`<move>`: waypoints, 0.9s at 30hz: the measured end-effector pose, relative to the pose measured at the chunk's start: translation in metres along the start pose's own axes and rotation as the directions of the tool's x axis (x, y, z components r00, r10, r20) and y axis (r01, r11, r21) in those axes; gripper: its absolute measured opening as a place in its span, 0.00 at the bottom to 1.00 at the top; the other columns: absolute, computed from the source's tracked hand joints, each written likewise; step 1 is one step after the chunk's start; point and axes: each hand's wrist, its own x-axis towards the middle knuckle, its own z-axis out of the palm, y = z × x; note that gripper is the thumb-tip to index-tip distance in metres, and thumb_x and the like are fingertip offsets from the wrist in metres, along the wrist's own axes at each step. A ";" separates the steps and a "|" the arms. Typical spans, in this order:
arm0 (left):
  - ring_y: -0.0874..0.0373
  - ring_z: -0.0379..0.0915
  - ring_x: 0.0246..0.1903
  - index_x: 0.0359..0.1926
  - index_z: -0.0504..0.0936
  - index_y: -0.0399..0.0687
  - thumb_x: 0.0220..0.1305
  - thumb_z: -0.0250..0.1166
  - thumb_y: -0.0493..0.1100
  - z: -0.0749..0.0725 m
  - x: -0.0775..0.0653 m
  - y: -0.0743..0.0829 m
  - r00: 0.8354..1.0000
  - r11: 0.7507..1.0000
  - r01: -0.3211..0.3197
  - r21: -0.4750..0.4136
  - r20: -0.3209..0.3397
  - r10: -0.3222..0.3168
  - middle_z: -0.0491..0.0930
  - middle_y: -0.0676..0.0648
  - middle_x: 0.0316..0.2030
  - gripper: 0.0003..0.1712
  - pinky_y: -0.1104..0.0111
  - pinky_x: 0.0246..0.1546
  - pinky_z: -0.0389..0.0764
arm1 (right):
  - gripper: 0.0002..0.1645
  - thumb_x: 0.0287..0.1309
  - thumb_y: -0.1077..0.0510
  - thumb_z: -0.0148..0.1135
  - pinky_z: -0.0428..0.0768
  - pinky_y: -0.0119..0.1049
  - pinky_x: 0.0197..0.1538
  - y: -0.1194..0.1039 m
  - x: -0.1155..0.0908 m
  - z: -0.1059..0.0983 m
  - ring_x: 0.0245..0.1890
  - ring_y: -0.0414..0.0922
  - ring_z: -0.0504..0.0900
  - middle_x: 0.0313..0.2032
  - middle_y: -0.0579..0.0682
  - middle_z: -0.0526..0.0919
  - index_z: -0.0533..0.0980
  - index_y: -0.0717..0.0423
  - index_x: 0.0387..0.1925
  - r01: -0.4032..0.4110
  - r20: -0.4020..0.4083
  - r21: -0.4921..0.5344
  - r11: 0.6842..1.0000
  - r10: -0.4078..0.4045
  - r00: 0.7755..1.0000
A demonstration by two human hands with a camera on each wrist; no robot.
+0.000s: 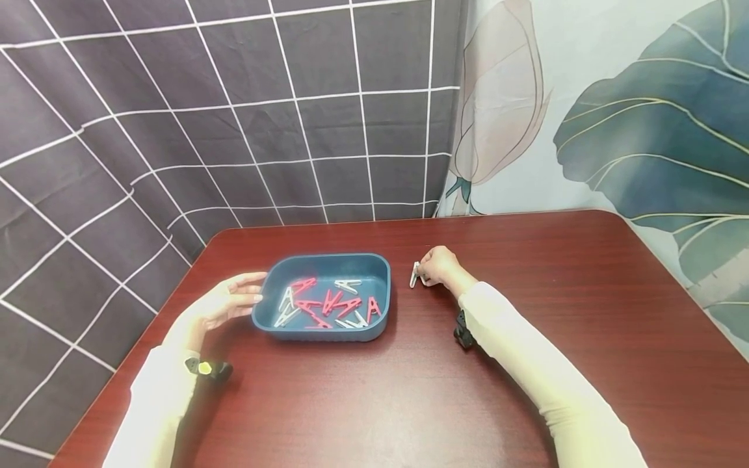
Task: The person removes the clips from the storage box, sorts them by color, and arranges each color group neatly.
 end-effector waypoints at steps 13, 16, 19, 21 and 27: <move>0.63 0.81 0.37 0.70 0.53 0.33 0.64 0.57 0.30 0.000 0.000 0.000 1.000 1.000 -0.002 -0.020 -0.008 0.002 0.81 0.54 0.39 0.36 0.69 0.41 0.82 | 0.16 0.52 0.62 0.66 0.82 0.32 0.29 -0.015 -0.008 -0.014 0.20 0.38 0.75 0.26 0.54 0.76 0.73 0.71 0.38 0.046 -0.034 -0.105 0.993 -0.050 0.998; 0.63 0.81 0.37 0.70 0.53 0.33 0.64 0.56 0.29 0.000 0.000 -0.001 1.000 1.000 -0.001 -0.027 -0.011 0.000 0.81 0.55 0.39 0.35 0.69 0.40 0.82 | 0.17 0.52 0.62 0.66 0.81 0.30 0.28 -0.026 -0.013 -0.018 0.19 0.36 0.75 0.23 0.50 0.75 0.73 0.72 0.39 0.066 -0.036 -0.123 0.990 -0.071 0.997; 0.63 0.81 0.38 0.70 0.53 0.33 0.65 0.56 0.29 0.000 0.001 -0.003 1.000 0.999 -0.002 -0.036 -0.013 0.002 0.81 0.55 0.39 0.35 0.69 0.41 0.82 | 0.18 0.54 0.62 0.65 0.80 0.29 0.29 -0.040 -0.018 -0.024 0.21 0.35 0.75 0.23 0.49 0.75 0.72 0.72 0.42 0.066 -0.034 -0.149 0.987 -0.072 0.997; 0.63 0.81 0.38 0.70 0.54 0.34 0.65 0.56 0.29 0.000 0.002 -0.004 1.000 0.999 -0.006 -0.043 -0.014 0.006 0.82 0.55 0.39 0.35 0.69 0.41 0.82 | 0.19 0.55 0.61 0.64 0.81 0.29 0.31 -0.048 -0.022 -0.028 0.23 0.36 0.76 0.26 0.50 0.76 0.72 0.72 0.44 0.079 -0.036 -0.166 0.983 -0.087 0.996; 0.63 0.80 0.39 0.70 0.53 0.34 0.65 0.56 0.29 0.001 0.000 -0.003 1.000 0.998 -0.014 -0.055 -0.009 0.013 0.82 0.54 0.40 0.35 0.70 0.42 0.82 | 0.20 0.55 0.61 0.64 0.83 0.38 0.40 -0.068 -0.028 -0.032 0.33 0.48 0.80 0.36 0.59 0.81 0.72 0.71 0.45 0.138 -0.045 -0.186 0.973 -0.149 0.988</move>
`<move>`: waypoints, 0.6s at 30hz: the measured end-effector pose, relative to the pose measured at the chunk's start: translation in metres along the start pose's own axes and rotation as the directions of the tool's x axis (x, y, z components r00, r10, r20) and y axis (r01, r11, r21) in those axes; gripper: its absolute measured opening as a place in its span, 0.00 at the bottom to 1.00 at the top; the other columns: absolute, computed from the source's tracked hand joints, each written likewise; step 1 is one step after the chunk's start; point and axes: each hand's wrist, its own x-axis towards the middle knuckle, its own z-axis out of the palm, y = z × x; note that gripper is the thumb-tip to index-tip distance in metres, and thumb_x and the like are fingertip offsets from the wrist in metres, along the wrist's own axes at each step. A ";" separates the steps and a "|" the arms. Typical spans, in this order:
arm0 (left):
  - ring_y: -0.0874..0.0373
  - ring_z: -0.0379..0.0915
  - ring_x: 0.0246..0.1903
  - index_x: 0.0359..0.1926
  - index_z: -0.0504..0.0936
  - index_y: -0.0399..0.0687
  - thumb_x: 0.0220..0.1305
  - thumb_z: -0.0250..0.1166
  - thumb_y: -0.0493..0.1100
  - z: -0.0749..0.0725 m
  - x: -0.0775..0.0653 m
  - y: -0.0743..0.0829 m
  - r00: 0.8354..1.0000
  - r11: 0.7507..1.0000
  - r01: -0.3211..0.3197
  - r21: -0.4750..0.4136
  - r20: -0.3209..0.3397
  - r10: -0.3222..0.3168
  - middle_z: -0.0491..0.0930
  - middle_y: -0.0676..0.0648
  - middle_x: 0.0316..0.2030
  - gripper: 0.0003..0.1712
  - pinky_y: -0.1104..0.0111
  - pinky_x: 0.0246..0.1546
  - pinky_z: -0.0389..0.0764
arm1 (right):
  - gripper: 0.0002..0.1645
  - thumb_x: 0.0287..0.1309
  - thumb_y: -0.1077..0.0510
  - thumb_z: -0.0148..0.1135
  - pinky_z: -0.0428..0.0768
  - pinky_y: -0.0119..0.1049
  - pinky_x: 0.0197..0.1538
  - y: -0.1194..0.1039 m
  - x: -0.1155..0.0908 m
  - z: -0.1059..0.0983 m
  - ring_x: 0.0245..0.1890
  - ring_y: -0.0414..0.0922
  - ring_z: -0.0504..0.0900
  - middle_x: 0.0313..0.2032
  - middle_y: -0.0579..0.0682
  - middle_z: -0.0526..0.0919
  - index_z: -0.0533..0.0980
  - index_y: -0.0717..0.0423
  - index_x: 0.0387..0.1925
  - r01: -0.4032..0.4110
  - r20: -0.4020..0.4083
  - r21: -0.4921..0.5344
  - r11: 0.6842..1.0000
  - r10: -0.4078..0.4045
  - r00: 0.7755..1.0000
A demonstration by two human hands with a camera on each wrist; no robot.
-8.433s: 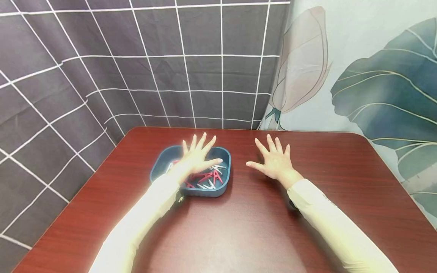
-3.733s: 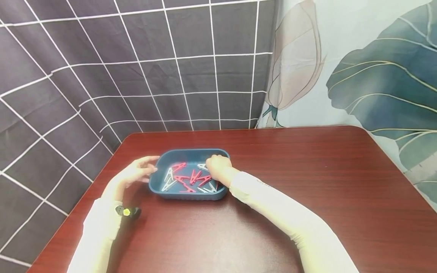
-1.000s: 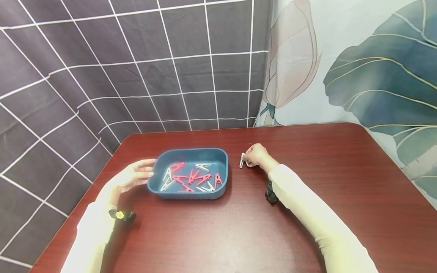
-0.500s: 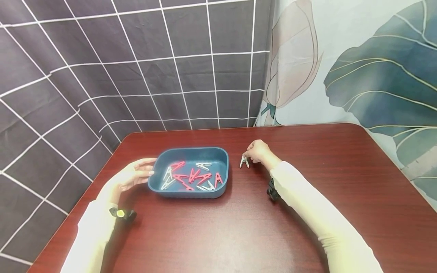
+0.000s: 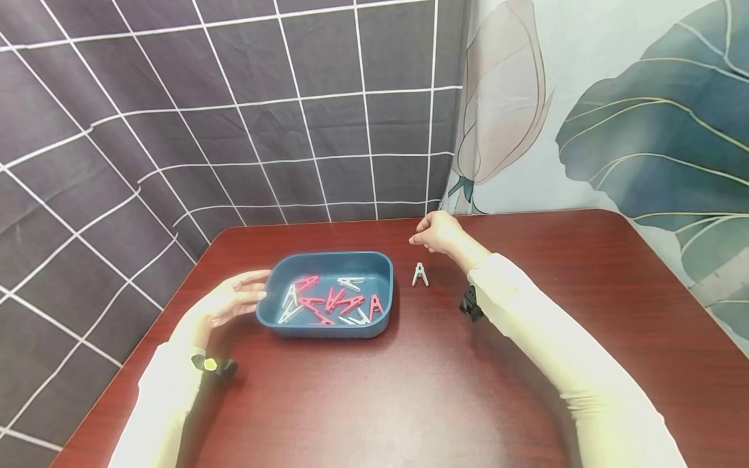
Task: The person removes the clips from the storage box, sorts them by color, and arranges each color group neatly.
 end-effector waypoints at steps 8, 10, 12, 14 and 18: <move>0.64 0.81 0.38 0.70 0.54 0.34 0.65 0.56 0.29 0.000 -0.001 0.001 1.000 1.000 0.006 -0.009 -0.007 -0.007 0.82 0.54 0.39 0.35 0.70 0.41 0.82 | 0.22 0.53 0.59 0.66 0.81 0.37 0.38 -0.023 -0.006 0.013 0.29 0.43 0.80 0.38 0.61 0.84 0.73 0.69 0.46 0.073 0.045 -0.083 0.994 -0.070 0.997; 0.64 0.81 0.38 0.70 0.54 0.34 0.65 0.56 0.29 -0.001 -0.002 0.000 1.000 1.000 0.001 -0.009 -0.010 -0.001 0.82 0.55 0.39 0.35 0.70 0.41 0.82 | 0.21 0.53 0.58 0.66 0.80 0.34 0.36 -0.027 -0.007 0.019 0.27 0.43 0.80 0.38 0.60 0.84 0.74 0.67 0.46 0.092 0.063 -0.102 0.990 -0.086 0.994; 0.64 0.81 0.37 0.70 0.54 0.34 0.65 0.56 0.28 0.000 -0.003 0.000 1.000 1.000 -0.001 -0.009 -0.016 0.001 0.82 0.55 0.38 0.34 0.70 0.41 0.82 | 0.21 0.52 0.58 0.66 0.79 0.32 0.34 -0.030 -0.010 0.026 0.26 0.42 0.80 0.37 0.59 0.85 0.74 0.67 0.46 0.111 0.079 -0.114 0.987 -0.102 0.992; 0.64 0.81 0.38 0.70 0.55 0.34 0.65 0.56 0.29 0.000 -0.003 0.000 1.000 1.000 -0.003 -0.004 -0.012 0.003 0.82 0.55 0.39 0.34 0.70 0.41 0.82 | 0.21 0.52 0.59 0.67 0.79 0.32 0.34 -0.032 -0.013 0.033 0.25 0.41 0.80 0.36 0.58 0.85 0.75 0.66 0.45 0.127 0.093 -0.120 0.985 -0.116 0.989; 0.63 0.81 0.38 0.70 0.55 0.34 0.64 0.57 0.30 0.001 -0.001 0.000 1.000 1.000 -0.006 0.004 -0.007 0.006 0.82 0.54 0.40 0.35 0.70 0.41 0.82 | 0.21 0.50 0.59 0.68 0.79 0.32 0.33 -0.037 -0.019 0.047 0.25 0.41 0.80 0.33 0.57 0.85 0.76 0.67 0.44 0.175 0.115 -0.137 0.975 -0.160 0.980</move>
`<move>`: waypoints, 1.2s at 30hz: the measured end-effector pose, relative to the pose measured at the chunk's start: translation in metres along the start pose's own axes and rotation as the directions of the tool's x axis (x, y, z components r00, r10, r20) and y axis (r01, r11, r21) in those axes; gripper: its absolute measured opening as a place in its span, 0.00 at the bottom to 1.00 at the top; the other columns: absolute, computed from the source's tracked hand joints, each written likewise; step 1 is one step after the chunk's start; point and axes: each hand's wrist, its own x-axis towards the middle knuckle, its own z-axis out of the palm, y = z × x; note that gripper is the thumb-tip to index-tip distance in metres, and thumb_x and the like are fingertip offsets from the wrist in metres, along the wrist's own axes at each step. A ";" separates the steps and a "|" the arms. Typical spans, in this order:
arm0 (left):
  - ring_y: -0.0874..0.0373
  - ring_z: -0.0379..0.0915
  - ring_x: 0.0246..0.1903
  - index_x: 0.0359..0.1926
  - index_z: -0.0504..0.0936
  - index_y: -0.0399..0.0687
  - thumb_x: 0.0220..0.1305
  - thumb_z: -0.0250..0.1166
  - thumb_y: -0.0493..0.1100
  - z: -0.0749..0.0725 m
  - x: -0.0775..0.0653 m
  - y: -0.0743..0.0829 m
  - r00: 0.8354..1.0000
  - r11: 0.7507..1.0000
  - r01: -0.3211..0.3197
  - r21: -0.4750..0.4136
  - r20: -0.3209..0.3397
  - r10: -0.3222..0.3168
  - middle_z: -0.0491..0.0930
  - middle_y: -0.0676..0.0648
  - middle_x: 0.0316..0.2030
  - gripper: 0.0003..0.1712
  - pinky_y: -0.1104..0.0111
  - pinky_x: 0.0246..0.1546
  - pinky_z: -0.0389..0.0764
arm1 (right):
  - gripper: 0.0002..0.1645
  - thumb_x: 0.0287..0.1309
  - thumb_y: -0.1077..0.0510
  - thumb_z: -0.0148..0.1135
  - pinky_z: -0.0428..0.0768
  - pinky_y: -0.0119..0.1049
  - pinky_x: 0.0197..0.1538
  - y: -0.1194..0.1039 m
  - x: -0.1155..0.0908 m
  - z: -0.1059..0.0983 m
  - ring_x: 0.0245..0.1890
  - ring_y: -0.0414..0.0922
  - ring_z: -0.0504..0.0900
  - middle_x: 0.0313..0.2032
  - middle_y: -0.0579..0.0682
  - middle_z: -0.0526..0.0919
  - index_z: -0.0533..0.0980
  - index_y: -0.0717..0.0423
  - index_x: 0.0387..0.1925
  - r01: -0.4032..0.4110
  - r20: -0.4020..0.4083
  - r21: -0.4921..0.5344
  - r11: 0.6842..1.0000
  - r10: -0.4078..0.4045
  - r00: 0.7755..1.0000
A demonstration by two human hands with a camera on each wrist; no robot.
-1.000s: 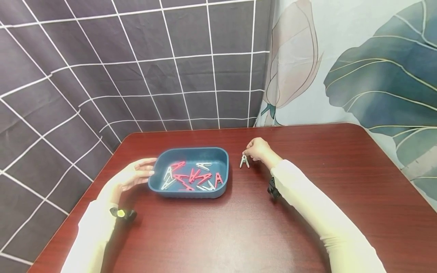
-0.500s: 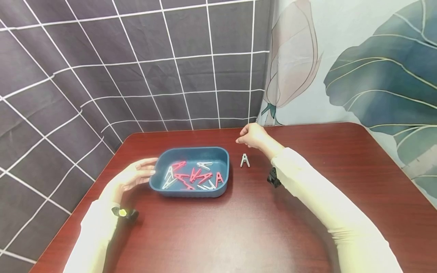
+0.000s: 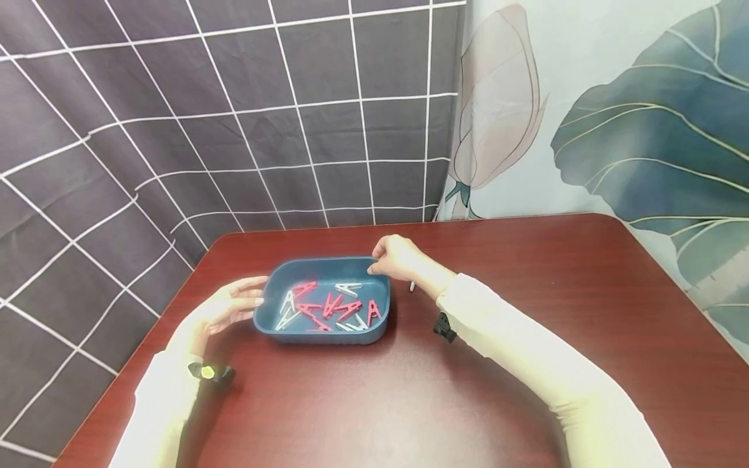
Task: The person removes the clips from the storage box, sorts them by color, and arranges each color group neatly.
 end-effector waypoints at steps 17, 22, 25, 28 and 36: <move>0.64 0.81 0.37 0.69 0.55 0.33 0.64 0.56 0.28 0.000 0.000 -0.002 1.000 1.000 -0.005 0.005 -0.004 0.005 0.82 0.55 0.38 0.34 0.70 0.41 0.82 | 0.20 0.49 0.58 0.70 0.73 0.31 0.31 -0.019 0.003 0.056 0.27 0.40 0.75 0.29 0.50 0.81 0.77 0.63 0.43 0.089 0.229 -0.212 0.973 -0.039 0.973; 0.64 0.81 0.37 0.69 0.55 0.33 0.64 0.56 0.28 0.000 0.000 -0.002 1.000 1.000 -0.009 -0.007 -0.002 0.009 0.82 0.55 0.38 0.34 0.70 0.41 0.82 | 0.13 0.46 0.61 0.70 0.63 0.30 0.24 -0.022 0.004 0.070 0.22 0.41 0.66 0.18 0.45 0.68 0.72 0.58 0.20 0.135 0.278 -0.357 0.924 -0.033 0.960; 0.64 0.81 0.38 0.69 0.55 0.34 0.64 0.56 0.28 0.000 -0.002 -0.002 1.000 1.000 -0.005 -0.019 0.003 0.005 0.82 0.55 0.38 0.34 0.70 0.41 0.82 | 0.19 0.46 0.64 0.67 0.61 0.31 0.24 -0.024 0.004 0.079 0.20 0.41 0.63 0.15 0.45 0.62 0.64 0.54 0.14 0.159 0.285 -0.441 0.883 -0.030 0.958; 0.64 0.81 0.38 0.70 0.54 0.33 0.64 0.56 0.28 0.000 -0.003 -0.002 1.000 1.000 -0.004 -0.023 0.001 0.004 0.82 0.54 0.39 0.35 0.70 0.41 0.82 | 0.14 0.45 0.64 0.66 0.65 0.33 0.26 -0.025 0.005 0.087 0.22 0.43 0.64 0.17 0.46 0.67 0.69 0.56 0.16 0.171 0.273 -0.488 0.856 -0.037 0.961; 0.64 0.81 0.38 0.69 0.55 0.33 0.63 0.58 0.29 -0.001 -0.001 -0.002 1.000 1.000 -0.012 0.002 -0.008 0.012 0.82 0.55 0.38 0.35 0.69 0.42 0.82 | 0.20 0.44 0.63 0.71 0.78 0.41 0.44 -0.024 0.007 0.096 0.34 0.48 0.77 0.32 0.54 0.80 0.73 0.61 0.39 0.149 0.241 -0.467 0.872 -0.036 0.970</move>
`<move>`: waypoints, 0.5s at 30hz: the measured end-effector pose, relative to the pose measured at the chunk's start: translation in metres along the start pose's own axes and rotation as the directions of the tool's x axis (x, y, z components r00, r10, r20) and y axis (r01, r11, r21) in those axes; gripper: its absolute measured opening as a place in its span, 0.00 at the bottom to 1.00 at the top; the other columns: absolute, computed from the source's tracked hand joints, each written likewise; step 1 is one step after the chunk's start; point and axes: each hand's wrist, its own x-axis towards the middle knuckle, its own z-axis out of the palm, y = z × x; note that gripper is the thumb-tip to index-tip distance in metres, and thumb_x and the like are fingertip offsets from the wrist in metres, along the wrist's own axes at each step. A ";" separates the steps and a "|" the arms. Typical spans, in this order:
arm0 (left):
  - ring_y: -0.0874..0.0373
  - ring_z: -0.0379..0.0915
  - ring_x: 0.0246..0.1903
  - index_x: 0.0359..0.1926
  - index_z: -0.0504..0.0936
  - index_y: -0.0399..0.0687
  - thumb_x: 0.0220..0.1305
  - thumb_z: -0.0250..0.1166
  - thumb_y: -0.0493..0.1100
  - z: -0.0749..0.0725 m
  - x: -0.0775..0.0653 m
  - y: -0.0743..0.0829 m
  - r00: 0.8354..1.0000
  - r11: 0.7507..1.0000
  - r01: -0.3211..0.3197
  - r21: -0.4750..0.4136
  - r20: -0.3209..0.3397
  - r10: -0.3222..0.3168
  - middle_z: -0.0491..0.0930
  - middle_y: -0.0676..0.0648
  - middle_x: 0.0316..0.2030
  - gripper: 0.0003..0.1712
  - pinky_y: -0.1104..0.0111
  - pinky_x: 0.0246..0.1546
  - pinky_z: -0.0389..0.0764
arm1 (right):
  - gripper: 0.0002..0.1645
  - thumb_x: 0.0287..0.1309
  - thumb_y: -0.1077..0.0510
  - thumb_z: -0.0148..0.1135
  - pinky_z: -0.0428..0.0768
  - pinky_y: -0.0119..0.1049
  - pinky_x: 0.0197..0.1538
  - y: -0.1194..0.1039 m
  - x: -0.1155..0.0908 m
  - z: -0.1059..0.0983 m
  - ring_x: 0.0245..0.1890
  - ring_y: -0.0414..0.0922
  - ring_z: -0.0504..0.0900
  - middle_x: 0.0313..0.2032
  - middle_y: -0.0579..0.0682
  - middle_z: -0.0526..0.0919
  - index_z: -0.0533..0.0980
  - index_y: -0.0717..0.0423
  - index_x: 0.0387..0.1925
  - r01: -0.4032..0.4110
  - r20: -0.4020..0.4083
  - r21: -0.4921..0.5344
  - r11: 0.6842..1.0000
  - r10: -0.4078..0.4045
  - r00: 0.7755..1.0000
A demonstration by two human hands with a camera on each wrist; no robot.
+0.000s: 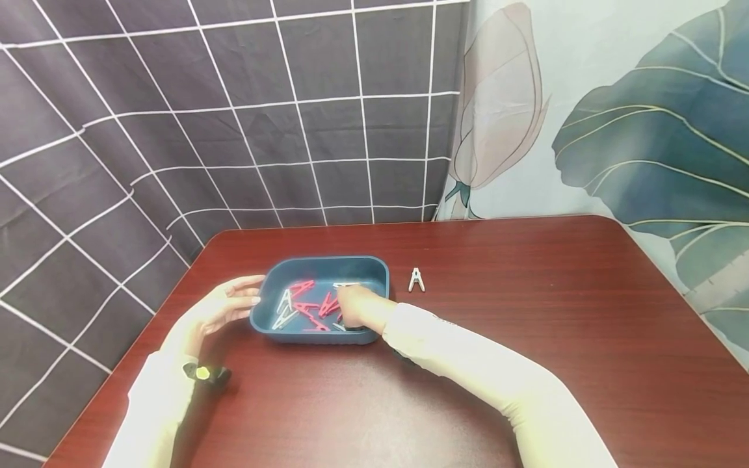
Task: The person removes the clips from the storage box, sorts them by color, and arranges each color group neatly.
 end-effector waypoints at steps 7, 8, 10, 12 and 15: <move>0.63 0.81 0.38 0.68 0.58 0.35 0.63 0.58 0.29 -0.001 0.002 -0.002 1.000 1.000 0.007 0.010 -0.017 -0.007 0.83 0.56 0.38 0.34 0.68 0.42 0.82 | 0.20 0.48 0.61 0.70 0.77 0.41 0.47 0.001 0.001 -0.001 0.37 0.47 0.77 0.37 0.55 0.80 0.73 0.62 0.43 -0.015 0.046 -0.011 1.000 0.015 0.999; 0.63 0.81 0.38 0.68 0.58 0.35 0.63 0.58 0.29 -0.001 0.002 -0.002 1.000 1.000 0.006 0.010 -0.015 -0.006 0.83 0.56 0.39 0.34 0.68 0.42 0.82 | 0.20 0.48 0.60 0.70 0.77 0.41 0.47 0.001 0.001 -0.001 0.37 0.47 0.77 0.36 0.55 0.80 0.74 0.62 0.42 -0.018 0.049 -0.012 1.000 0.019 0.999; 0.63 0.81 0.38 0.68 0.58 0.35 0.63 0.58 0.29 -0.001 0.002 -0.001 1.000 1.000 0.008 0.010 -0.012 -0.008 0.83 0.56 0.39 0.34 0.68 0.42 0.82 | 0.18 0.48 0.59 0.71 0.78 0.42 0.46 0.002 0.001 -0.001 0.37 0.48 0.78 0.36 0.55 0.81 0.74 0.61 0.39 -0.020 0.047 -0.019 1.000 0.021 0.999; 0.63 0.81 0.38 0.68 0.59 0.35 0.63 0.58 0.29 0.000 0.003 -0.001 1.000 1.000 0.010 0.005 -0.010 -0.010 0.83 0.56 0.39 0.33 0.68 0.42 0.82 | 0.17 0.47 0.59 0.72 0.77 0.42 0.46 0.003 0.001 -0.001 0.37 0.48 0.78 0.35 0.54 0.81 0.75 0.61 0.37 -0.016 0.040 -0.019 1.000 0.016 0.999; 0.63 0.81 0.38 0.68 0.59 0.35 0.63 0.59 0.29 -0.001 0.003 -0.001 1.000 1.000 0.008 0.001 -0.006 -0.008 0.83 0.56 0.38 0.33 0.69 0.42 0.82 | 0.17 0.45 0.60 0.73 0.77 0.42 0.45 0.004 0.000 0.001 0.35 0.48 0.77 0.30 0.52 0.78 0.74 0.60 0.34 0.002 0.023 -0.001 1.000 -0.002 1.000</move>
